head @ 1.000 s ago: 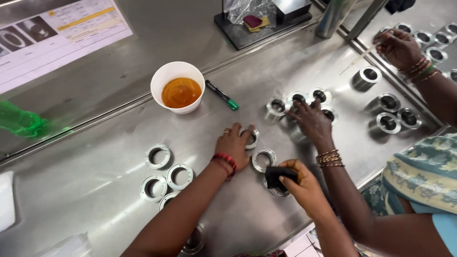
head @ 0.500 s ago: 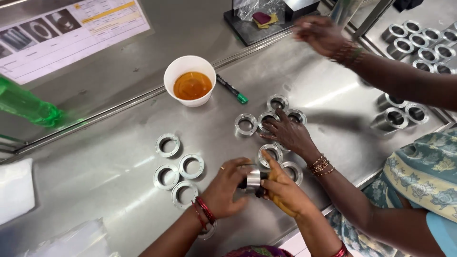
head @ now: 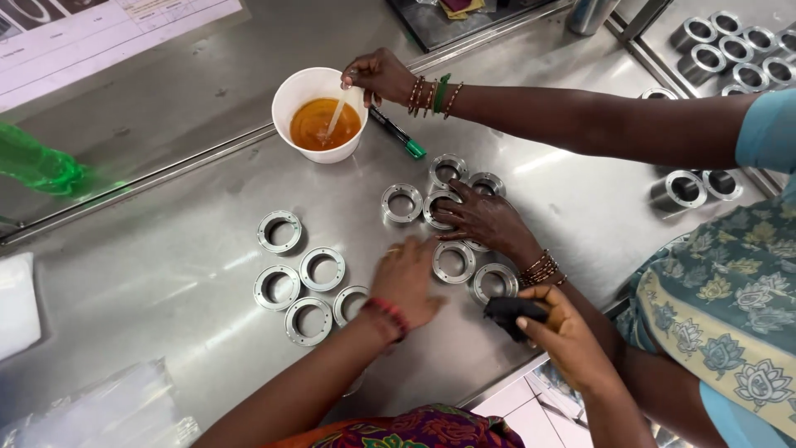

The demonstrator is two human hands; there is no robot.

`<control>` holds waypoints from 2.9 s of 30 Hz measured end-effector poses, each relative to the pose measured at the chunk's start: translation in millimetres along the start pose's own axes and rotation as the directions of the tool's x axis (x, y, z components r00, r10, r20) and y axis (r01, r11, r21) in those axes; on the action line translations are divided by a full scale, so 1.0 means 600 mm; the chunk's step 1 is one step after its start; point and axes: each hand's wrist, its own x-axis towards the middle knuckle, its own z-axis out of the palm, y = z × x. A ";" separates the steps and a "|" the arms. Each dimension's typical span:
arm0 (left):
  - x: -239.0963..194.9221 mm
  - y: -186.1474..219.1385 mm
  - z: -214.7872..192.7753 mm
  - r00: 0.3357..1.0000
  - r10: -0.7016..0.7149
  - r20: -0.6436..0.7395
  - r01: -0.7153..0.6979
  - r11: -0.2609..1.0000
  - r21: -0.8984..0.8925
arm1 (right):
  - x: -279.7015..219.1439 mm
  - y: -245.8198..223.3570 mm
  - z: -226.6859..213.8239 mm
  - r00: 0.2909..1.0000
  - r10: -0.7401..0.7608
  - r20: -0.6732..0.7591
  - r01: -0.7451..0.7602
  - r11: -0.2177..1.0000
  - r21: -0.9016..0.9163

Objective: The person wraps metal rings in plastic bags and places them into blue crates. They then carry a full crate to a stack of crates and pick up an empty one to continue the task.

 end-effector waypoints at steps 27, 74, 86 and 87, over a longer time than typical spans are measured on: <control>-0.075 0.022 -0.065 0.973 0.184 -0.140 -0.231 0.717 -0.658 | 0.004 -0.089 0.128 0.929 -0.089 0.360 -0.059 0.923 0.381; 0.164 -0.038 0.009 0.986 0.026 -0.167 -0.022 0.999 0.025 | 0.132 -0.052 -0.007 0.983 -0.127 -0.129 0.144 0.981 0.130; 0.027 -0.041 0.005 0.997 -0.019 0.068 0.068 0.544 -0.836 | 0.089 -0.123 0.106 0.983 -0.020 0.181 0.002 0.995 0.100; 0.003 -0.030 -0.043 0.860 0.393 -0.326 -0.499 0.782 -0.374 | 0.091 -0.109 0.094 0.961 -0.061 0.270 0.013 0.984 0.176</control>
